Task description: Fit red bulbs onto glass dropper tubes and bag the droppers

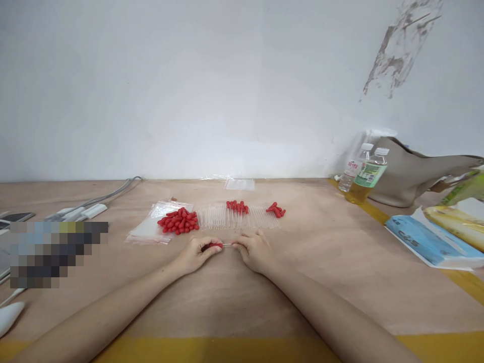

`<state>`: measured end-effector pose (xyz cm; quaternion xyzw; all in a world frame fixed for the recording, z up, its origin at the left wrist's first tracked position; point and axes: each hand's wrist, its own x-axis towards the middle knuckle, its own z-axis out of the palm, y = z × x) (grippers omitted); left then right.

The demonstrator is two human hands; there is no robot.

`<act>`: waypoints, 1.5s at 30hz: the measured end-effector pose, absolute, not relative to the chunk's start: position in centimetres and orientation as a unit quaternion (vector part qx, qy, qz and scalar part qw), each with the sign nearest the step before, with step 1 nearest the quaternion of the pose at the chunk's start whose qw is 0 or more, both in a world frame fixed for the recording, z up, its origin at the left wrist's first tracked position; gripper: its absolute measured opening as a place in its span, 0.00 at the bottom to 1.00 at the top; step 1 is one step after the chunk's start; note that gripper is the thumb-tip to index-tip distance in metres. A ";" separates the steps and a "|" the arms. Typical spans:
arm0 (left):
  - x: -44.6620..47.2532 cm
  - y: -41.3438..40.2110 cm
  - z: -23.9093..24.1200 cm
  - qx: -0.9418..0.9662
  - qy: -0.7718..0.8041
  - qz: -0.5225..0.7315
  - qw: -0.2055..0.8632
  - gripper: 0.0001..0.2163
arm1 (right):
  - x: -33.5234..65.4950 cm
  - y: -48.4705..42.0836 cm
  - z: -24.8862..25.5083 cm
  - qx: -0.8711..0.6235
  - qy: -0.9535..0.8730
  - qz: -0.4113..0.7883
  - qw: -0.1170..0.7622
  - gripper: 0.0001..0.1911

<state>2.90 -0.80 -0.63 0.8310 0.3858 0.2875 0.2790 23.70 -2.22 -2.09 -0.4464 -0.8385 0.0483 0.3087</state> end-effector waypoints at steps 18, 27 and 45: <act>3.2 -1.4 -0.2 0.892 0.327 0.259 0.174 0.09 | 22.2 -2.5 -1.4 -0.437 -0.860 0.040 0.262 0.15; 3.0 -0.4 -0.7 0.870 0.330 0.340 0.135 0.09 | 23.0 -2.6 0.2 -0.411 -0.870 0.077 0.260 0.12; 2.1 0.2 -1.3 0.847 0.398 0.327 0.132 0.15 | 23.6 6.3 0.8 -0.744 -0.592 0.131 0.280 0.13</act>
